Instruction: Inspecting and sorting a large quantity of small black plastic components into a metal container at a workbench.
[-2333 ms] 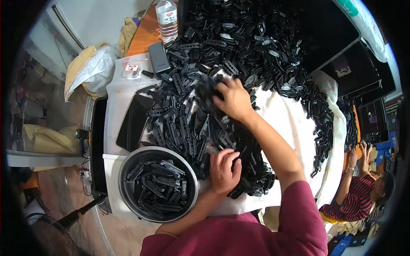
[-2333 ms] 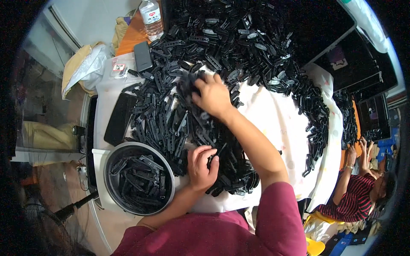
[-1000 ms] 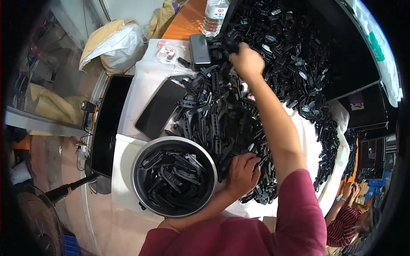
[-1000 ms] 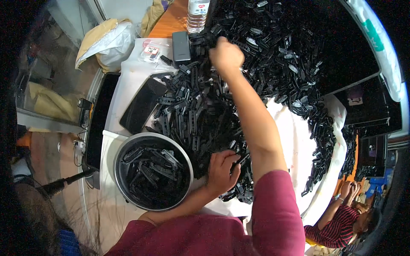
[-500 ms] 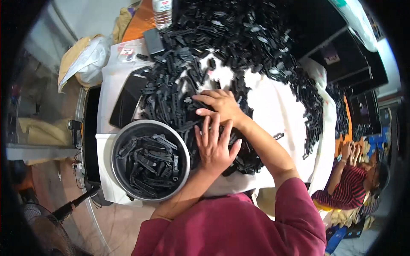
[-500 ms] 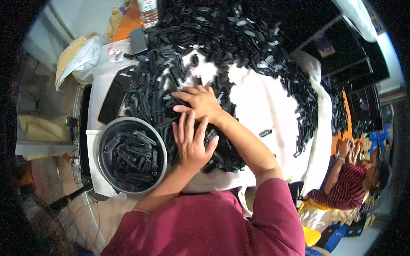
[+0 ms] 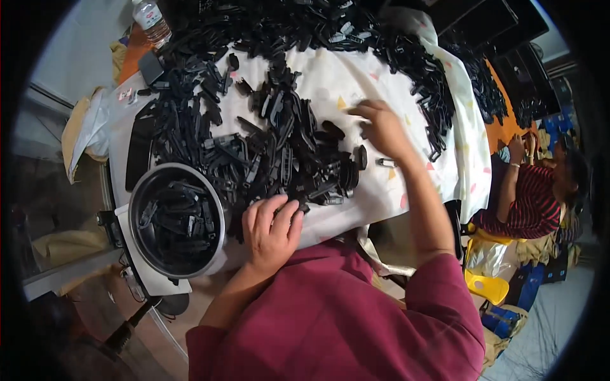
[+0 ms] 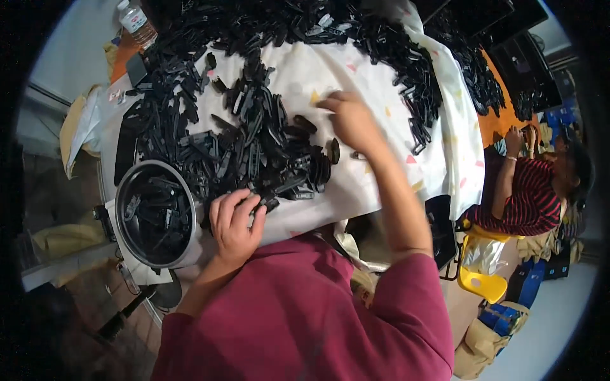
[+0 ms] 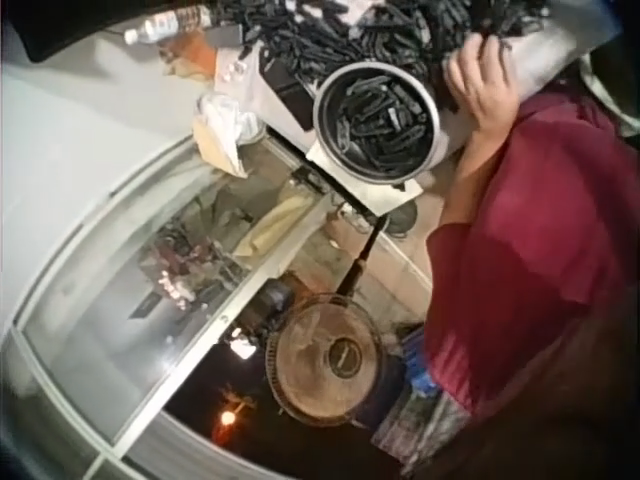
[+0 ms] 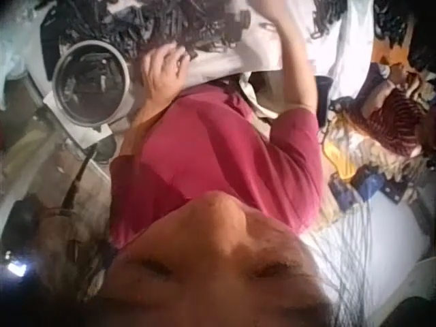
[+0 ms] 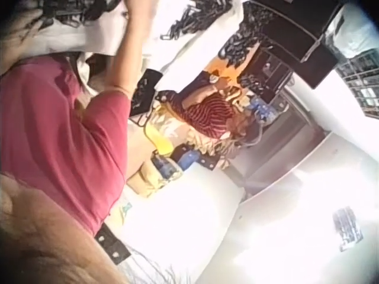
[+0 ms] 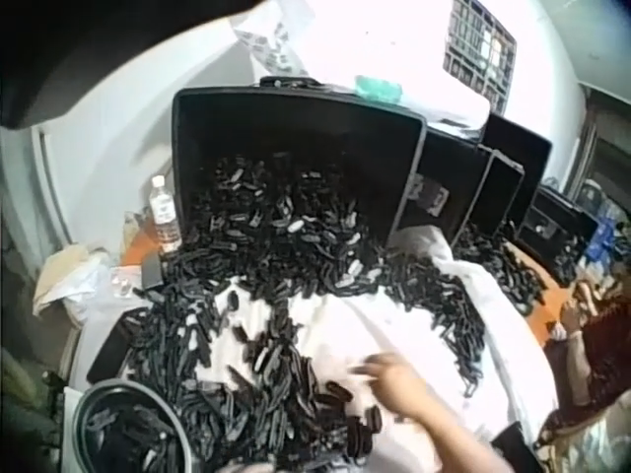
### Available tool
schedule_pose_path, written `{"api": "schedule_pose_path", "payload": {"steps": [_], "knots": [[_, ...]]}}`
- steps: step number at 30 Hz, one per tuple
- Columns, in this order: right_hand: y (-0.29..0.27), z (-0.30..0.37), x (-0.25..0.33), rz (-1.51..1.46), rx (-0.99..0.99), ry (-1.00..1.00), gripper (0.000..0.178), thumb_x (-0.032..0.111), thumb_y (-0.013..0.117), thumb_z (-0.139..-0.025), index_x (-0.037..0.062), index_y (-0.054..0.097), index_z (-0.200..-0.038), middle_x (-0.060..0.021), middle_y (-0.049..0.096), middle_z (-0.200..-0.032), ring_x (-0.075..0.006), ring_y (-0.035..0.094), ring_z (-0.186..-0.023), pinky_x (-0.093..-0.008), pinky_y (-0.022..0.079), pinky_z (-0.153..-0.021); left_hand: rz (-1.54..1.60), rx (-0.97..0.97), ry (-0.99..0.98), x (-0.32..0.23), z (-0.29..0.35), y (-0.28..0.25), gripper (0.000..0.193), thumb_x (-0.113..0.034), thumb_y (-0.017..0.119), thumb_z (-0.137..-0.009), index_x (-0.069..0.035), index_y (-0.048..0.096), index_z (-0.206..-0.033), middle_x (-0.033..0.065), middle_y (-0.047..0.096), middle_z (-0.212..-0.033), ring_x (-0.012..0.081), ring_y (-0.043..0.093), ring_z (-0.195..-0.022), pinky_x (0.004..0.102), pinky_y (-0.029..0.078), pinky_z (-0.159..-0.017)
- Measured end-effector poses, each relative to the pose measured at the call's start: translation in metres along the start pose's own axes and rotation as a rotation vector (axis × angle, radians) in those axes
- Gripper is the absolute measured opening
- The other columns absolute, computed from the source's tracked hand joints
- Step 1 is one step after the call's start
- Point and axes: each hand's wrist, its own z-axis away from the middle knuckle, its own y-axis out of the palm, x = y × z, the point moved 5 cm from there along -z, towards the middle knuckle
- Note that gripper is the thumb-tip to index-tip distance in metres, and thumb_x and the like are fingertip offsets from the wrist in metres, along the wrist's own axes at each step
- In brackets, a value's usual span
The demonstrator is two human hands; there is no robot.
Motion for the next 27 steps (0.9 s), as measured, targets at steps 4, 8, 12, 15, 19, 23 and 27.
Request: {"api": "schedule_pose_path", "payload": {"steps": [4, 8, 12, 15, 19, 23, 27], "knots": [[-0.008, 0.045, -0.049, 0.226, 0.1, 0.054, 0.031, 0.0, 0.064, -0.069, 0.0066, 0.065, -0.1, -0.0124, 0.06, -0.1, -0.0287, 0.056, -0.093, -0.0355, 0.046, -0.08, -0.048, 0.09, 0.013, -0.009, 0.0, 0.014, 0.021, -0.016, 0.073, -0.069, -0.011, 0.064, -0.087, 0.0012, 0.056, -0.088, 0.0223, 0.051, -0.08, 0.0349, 0.04, -0.072], [-0.026, 0.06, -0.03, -0.116, -0.349, 0.28, 0.025, 0.004, 0.063, -0.079, 0.004, 0.063, -0.104, -0.0092, 0.062, -0.089, -0.0194, 0.06, -0.077, -0.028, 0.049, -0.064, -0.108, 0.102, 0.082, -0.024, -0.022, 0.027, 0.018, -0.019, 0.07, -0.072, -0.013, 0.065, -0.088, -0.0011, 0.056, -0.086, 0.0205, 0.051, -0.08, 0.0345, 0.039, -0.069], [-0.017, 0.084, 0.018, -1.02, -0.44, 0.413, 0.044, 0.002, 0.053, -0.088, 0.0029, 0.038, -0.129, -0.0128, 0.061, -0.095, -0.0173, 0.063, -0.075, -0.0264, 0.053, -0.063, -0.276, 0.274, 0.145, -0.017, -0.038, 0.06, 0.021, -0.026, 0.073, -0.064, -0.014, 0.065, -0.08, -0.0021, 0.053, -0.079, 0.0187, 0.049, -0.079, 0.0338, 0.037, -0.065], [-0.009, 0.108, 0.028, -1.136, -0.465, 0.456, 0.03, 0.002, 0.052, -0.088, 0.0016, 0.047, -0.118, -0.0134, 0.062, -0.101, -0.0188, 0.064, -0.077, -0.0279, 0.054, -0.066, -0.267, 0.292, 0.202, -0.023, -0.053, 0.073, 0.013, -0.022, 0.069, -0.065, -0.012, 0.061, -0.068, 0.0016, 0.054, -0.075, 0.0202, 0.051, -0.08, 0.0347, 0.037, -0.066], [0.003, 0.139, 0.024, -1.185, -0.546, 0.639, 0.017, 0.004, 0.054, -0.088, -0.0007, 0.056, -0.104, -0.0117, 0.064, -0.096, -0.0188, 0.065, -0.079, -0.0274, 0.054, -0.066, -0.284, 0.329, 0.204, -0.03, -0.063, 0.084, 0.008, -0.017, 0.064, -0.07, -0.011, 0.062, -0.073, 0.0027, 0.056, -0.076, 0.0207, 0.053, -0.081, 0.0349, 0.039, -0.068], [0.013, 0.158, 0.019, -1.265, -0.59, 0.723, 0.013, 0.002, 0.056, -0.086, -0.002, 0.058, -0.099, -0.0122, 0.064, -0.097, -0.0202, 0.065, -0.084, -0.0281, 0.054, -0.068, -0.351, 0.383, 0.203, -0.033, -0.076, 0.095, 0.015, -0.019, 0.069, -0.068, -0.011, 0.063, -0.08, 0.0042, 0.055, -0.081, 0.022, 0.052, -0.081, 0.0359, 0.041, -0.068], [0.009, 0.171, 0.025, -1.274, -0.683, 0.736, 0.014, -0.001, 0.058, -0.084, -0.0024, 0.058, -0.098, -0.0132, 0.064, -0.095, -0.0212, 0.065, -0.082, -0.0291, 0.054, -0.067, -0.261, 0.322, 0.222, -0.032, -0.083, 0.086, 0.012, -0.015, 0.066, -0.065, -0.01, 0.06, -0.073, 0.006, 0.056, -0.084, 0.022, 0.053, -0.086, 0.0368, 0.042, -0.069]]}}
